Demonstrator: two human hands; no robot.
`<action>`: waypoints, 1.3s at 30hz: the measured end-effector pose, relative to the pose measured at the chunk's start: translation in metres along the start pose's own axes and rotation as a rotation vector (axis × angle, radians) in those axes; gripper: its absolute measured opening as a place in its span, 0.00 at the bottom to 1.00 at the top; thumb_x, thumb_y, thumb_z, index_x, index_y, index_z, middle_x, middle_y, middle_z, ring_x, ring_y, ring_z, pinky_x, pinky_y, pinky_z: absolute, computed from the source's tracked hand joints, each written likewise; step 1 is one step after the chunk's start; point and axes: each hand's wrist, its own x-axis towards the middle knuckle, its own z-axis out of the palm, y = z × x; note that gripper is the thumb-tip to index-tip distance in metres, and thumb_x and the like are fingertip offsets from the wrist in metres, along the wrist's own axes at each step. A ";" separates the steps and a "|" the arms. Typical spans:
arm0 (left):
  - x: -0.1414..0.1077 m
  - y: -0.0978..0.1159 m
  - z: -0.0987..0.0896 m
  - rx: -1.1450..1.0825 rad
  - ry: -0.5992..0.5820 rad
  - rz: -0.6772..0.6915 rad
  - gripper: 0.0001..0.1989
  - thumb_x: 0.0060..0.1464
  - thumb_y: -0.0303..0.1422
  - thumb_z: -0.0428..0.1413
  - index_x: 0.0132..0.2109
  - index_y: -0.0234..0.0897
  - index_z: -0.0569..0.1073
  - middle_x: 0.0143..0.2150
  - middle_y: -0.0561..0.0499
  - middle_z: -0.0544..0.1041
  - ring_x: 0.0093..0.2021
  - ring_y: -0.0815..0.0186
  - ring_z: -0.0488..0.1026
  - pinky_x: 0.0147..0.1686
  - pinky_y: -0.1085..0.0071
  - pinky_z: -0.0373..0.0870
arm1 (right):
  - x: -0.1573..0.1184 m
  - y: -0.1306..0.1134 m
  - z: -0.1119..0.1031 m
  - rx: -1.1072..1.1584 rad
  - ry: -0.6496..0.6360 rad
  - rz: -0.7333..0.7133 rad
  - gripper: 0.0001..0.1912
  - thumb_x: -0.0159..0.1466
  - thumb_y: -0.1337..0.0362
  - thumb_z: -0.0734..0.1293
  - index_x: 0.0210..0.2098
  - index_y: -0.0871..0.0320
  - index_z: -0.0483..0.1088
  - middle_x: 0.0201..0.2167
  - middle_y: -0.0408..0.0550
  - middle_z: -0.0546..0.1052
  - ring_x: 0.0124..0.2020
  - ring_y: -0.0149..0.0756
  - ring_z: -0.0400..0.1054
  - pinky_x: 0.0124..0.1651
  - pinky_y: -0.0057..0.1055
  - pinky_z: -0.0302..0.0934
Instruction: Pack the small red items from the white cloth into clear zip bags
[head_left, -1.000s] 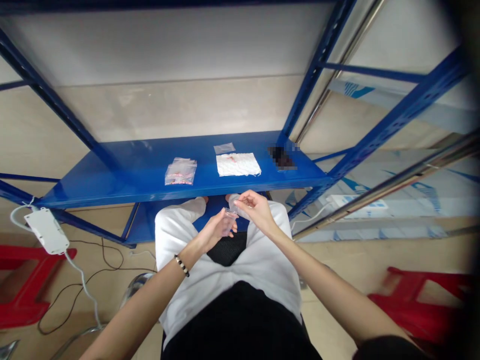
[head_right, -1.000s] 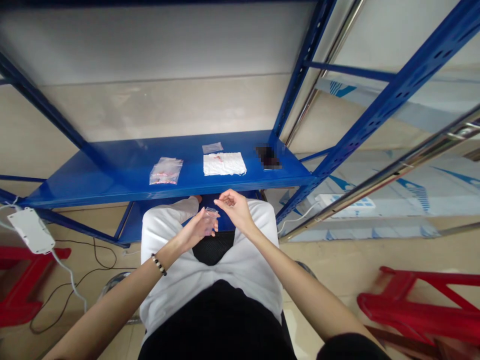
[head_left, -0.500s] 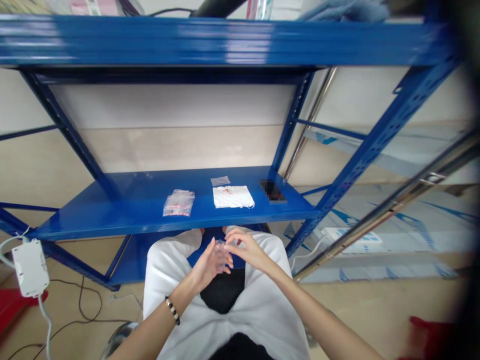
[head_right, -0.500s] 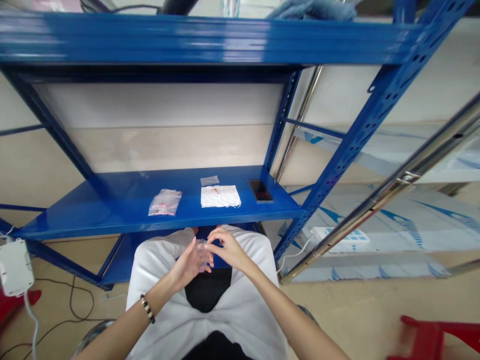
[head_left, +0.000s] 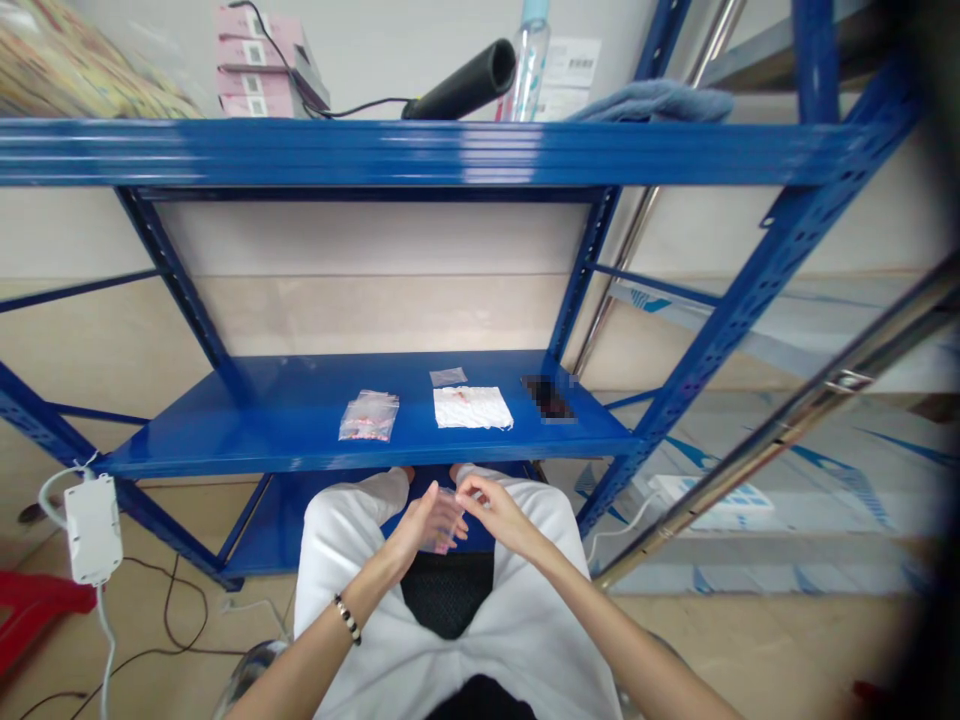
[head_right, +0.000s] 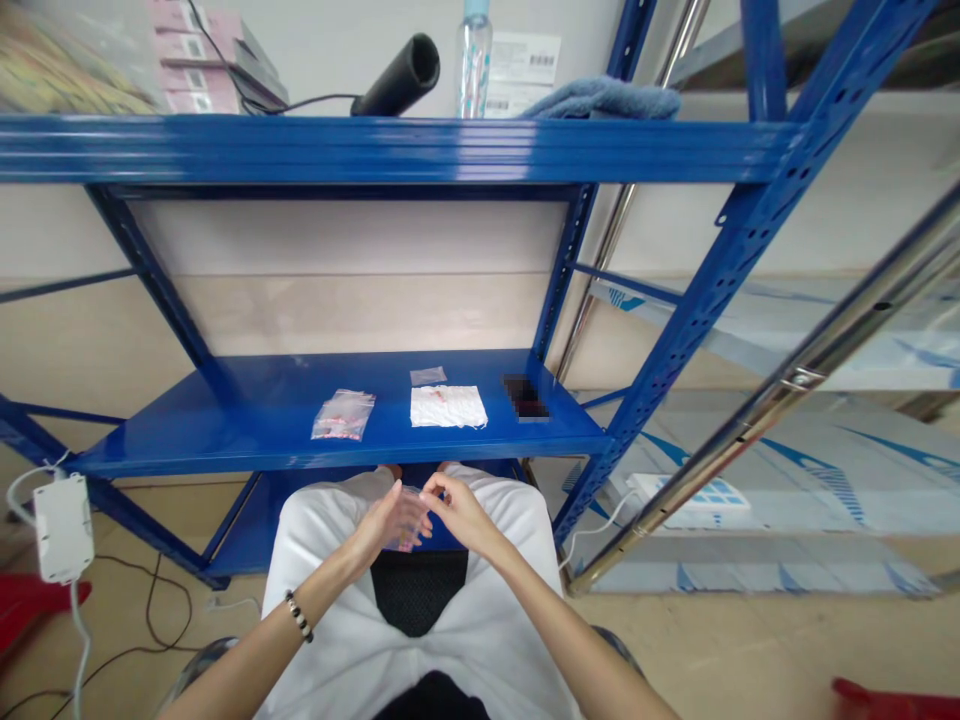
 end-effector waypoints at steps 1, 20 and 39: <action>-0.001 0.002 -0.001 0.067 0.033 0.066 0.34 0.58 0.59 0.44 0.40 0.31 0.76 0.37 0.41 0.79 0.37 0.60 0.76 0.35 0.67 0.70 | 0.000 0.000 0.000 0.005 0.010 -0.001 0.11 0.67 0.57 0.63 0.33 0.58 0.69 0.30 0.44 0.73 0.33 0.33 0.66 0.35 0.28 0.57; 0.004 0.002 -0.016 0.189 0.372 0.283 0.16 0.54 0.45 0.59 0.33 0.34 0.74 0.26 0.49 0.78 0.24 0.68 0.73 0.26 0.74 0.66 | 0.003 -0.003 0.012 0.380 0.159 0.292 0.19 0.55 0.53 0.73 0.40 0.59 0.72 0.24 0.43 0.76 0.22 0.29 0.67 0.25 0.26 0.57; 0.000 0.005 -0.009 0.109 0.448 0.259 0.14 0.54 0.42 0.60 0.32 0.34 0.77 0.28 0.48 0.79 0.30 0.67 0.73 0.30 0.72 0.66 | 0.004 -0.008 0.010 0.501 0.235 0.395 0.14 0.53 0.54 0.74 0.31 0.59 0.75 0.23 0.44 0.74 0.24 0.28 0.63 0.27 0.27 0.52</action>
